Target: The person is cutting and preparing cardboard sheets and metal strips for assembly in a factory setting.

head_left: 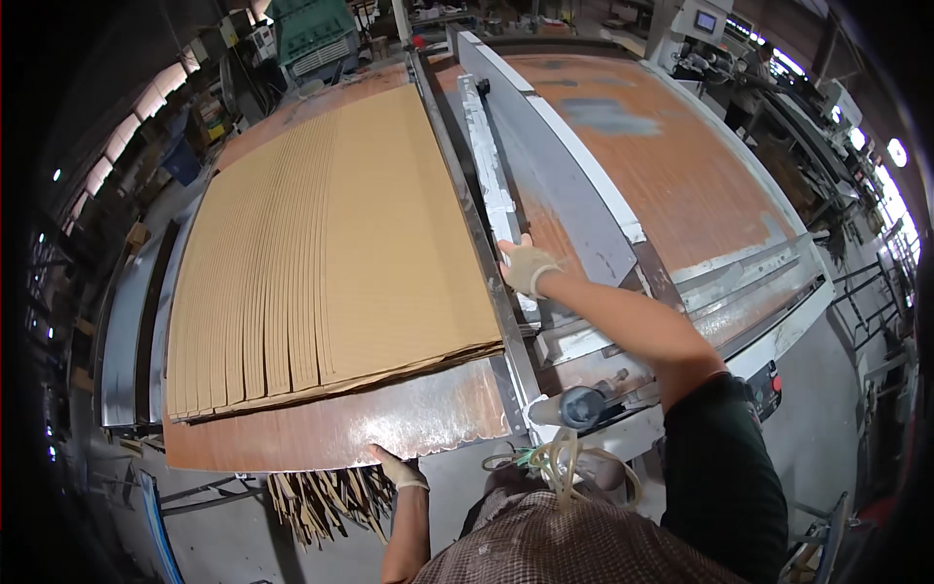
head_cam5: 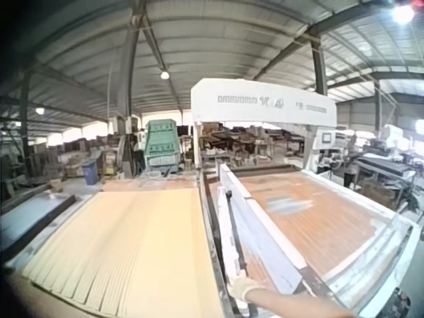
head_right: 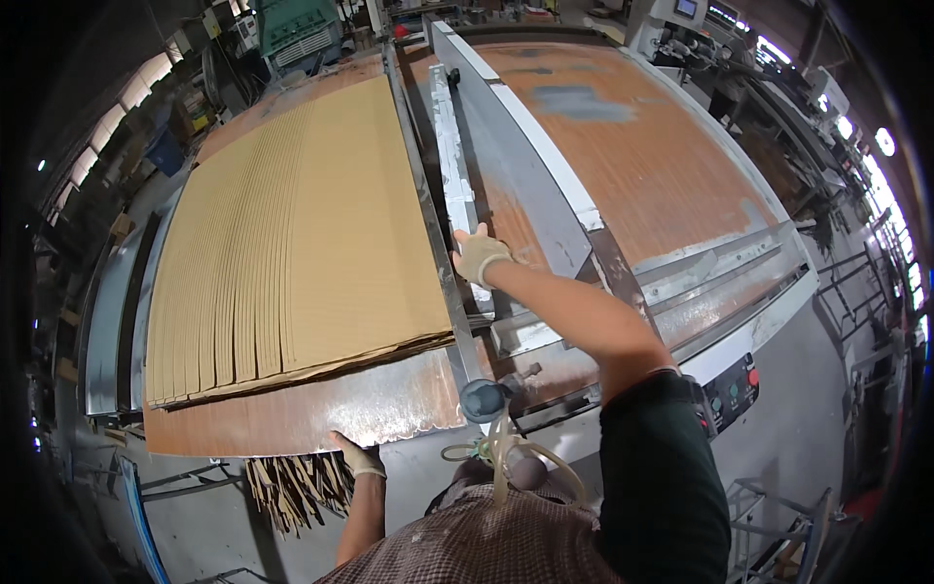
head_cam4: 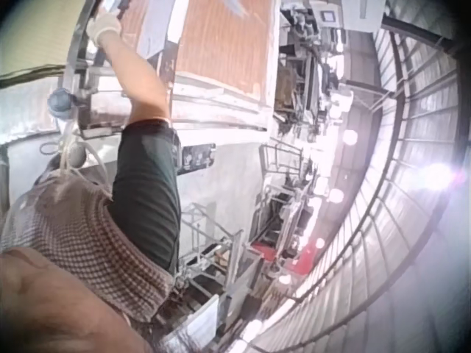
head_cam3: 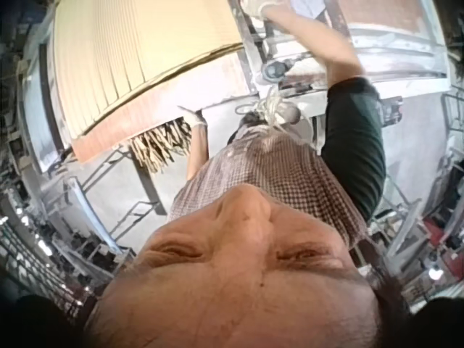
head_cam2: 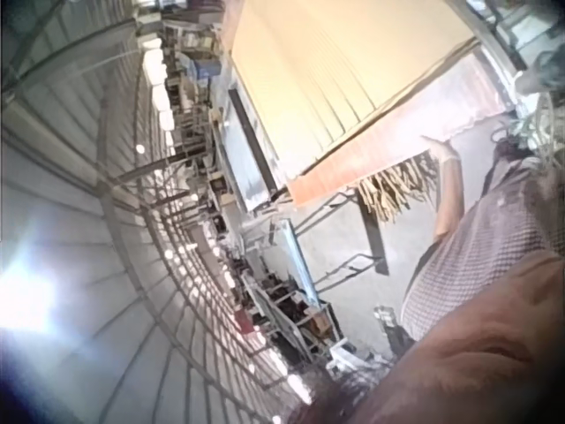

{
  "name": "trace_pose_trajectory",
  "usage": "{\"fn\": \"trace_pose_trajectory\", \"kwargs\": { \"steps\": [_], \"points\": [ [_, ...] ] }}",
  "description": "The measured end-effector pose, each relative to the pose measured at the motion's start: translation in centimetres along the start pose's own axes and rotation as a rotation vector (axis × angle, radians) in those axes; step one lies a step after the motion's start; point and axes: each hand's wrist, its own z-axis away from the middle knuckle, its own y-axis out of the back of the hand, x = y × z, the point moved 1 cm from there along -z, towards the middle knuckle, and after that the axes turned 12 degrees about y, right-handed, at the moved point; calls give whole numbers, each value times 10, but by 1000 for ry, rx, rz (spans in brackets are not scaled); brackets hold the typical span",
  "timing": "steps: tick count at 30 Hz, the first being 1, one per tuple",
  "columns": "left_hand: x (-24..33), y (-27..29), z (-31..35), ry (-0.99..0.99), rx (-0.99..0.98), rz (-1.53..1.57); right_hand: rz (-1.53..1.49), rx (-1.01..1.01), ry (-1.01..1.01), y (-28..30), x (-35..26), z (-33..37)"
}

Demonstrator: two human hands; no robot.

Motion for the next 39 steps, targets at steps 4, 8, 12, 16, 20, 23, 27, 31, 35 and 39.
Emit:
{"fn": "trace_pose_trajectory", "kwargs": {
  "steps": [4, 8, 12, 16, 20, 23, 27, 31, 35, 39],
  "points": [
    [-5, 43, -9, -10, 15, 3, -134, 96, -158, -4, -3, -9],
    [-20, 90, 27, -136, 71, -25, -225, 193, -205, 6, 12, -24],
    [-54, 145, 82, -180, 113, -28, -732, 452, 87, 64, 119, -29],
    [-91, 176, 114, 40, 266, 150, -1576, 317, 327, 105, 191, 12],
    [-118, 190, 133, 188, 133, 38, -1881, 173, 148, 131, 71, 237],
    [-133, 141, 157, 212, -93, -403, -1969, 197, 95, 104, 71, 341],
    [-141, 120, 150, 224, -273, -655, -1748, 41, -164, 60, 69, 386],
    [-143, 104, 165, 172, -341, -648, -1559, 126, 102, 71, 96, 373],
    [-171, 158, 160, 233, -177, -527, -1368, 340, 117, 76, 111, 330],
    [-199, 132, 200, 253, 5, -408, -1325, 517, 117, 88, 189, 207]
  ]
}}
